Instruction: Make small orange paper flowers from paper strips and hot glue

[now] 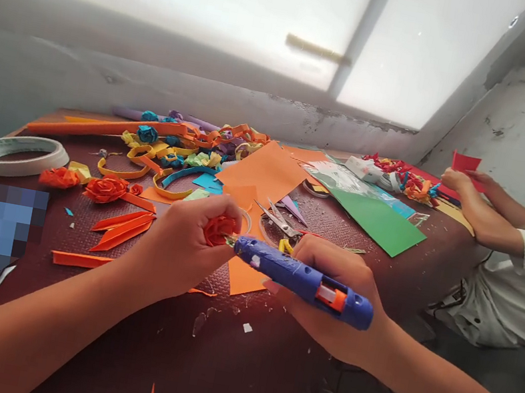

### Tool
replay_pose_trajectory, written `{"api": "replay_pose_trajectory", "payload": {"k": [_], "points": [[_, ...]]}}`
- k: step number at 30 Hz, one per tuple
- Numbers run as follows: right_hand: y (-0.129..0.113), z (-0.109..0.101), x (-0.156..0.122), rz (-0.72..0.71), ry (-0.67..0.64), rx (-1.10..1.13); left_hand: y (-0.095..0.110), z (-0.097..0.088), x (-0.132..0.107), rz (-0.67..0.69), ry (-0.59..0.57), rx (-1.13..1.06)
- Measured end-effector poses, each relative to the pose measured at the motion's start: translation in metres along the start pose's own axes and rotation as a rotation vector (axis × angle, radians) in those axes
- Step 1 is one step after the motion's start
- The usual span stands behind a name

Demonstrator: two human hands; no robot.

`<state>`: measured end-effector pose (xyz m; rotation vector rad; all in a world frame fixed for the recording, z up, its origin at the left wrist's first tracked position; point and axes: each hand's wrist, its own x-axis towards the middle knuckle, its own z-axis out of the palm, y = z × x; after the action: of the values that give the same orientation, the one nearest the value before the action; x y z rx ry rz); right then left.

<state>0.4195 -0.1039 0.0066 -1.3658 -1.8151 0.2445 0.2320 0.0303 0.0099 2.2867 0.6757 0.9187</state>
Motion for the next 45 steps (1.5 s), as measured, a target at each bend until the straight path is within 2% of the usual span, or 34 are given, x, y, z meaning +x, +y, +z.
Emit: {"api": "replay_pose_trajectory", "payload": {"k": [3, 5, 9, 14, 17, 21, 24, 26, 28, 31, 33, 35, 39, 45], "points": [[-0.005, -0.006, 0.001, -0.094, 0.002, -0.04, -0.007, -0.001, 0.005, -0.077, 0.024, 0.107], [-0.012, -0.013, 0.003, -0.103, 0.005, -0.148, -0.012, -0.002, 0.009, -0.117, 0.017, 0.156], [-0.027, -0.024, 0.008, 0.071, -0.042, -0.425, -0.017, -0.004, 0.012, -0.16, -0.022, 0.232], [-0.037, -0.026, 0.016, 0.244, -0.189, -0.715, -0.013, -0.005, 0.012, -0.173, -0.077, 0.29], [-0.038, -0.023, 0.019, 0.293, -0.234, -0.772, -0.011, -0.005, 0.012, -0.174, -0.099, 0.311], [-0.036, -0.023, 0.021, 0.318, -0.199, -0.757, -0.011, -0.005, 0.012, -0.158, -0.109, 0.31], [-0.03, -0.024, 0.024, 0.273, -0.123, -0.59, -0.011, -0.006, 0.013, -0.132, -0.102, 0.293], [-0.019, -0.021, 0.029, 0.233, -0.039, -0.328, -0.01, -0.008, 0.014, -0.131, -0.077, 0.281], [-0.001, -0.015, 0.035, 0.22, 0.071, 0.037, -0.007, -0.011, 0.015, -0.165, -0.044, 0.263], [0.03, 0.003, 0.042, 0.271, -0.024, 0.592, -0.002, -0.014, 0.015, -0.212, 0.003, 0.217], [0.047, 0.015, 0.044, 0.357, -0.06, 0.848, 0.0, -0.016, 0.014, -0.202, 0.02, 0.187], [0.056, 0.022, 0.043, 0.375, -0.06, 1.02, 0.0, -0.015, 0.013, -0.181, 0.032, 0.163], [0.059, 0.022, 0.037, 0.347, -0.096, 1.124, -0.002, -0.015, 0.012, -0.141, 0.08, 0.12], [0.058, 0.021, 0.033, 0.364, -0.148, 1.033, 0.001, -0.013, 0.009, -0.062, 0.136, 0.071]]}}
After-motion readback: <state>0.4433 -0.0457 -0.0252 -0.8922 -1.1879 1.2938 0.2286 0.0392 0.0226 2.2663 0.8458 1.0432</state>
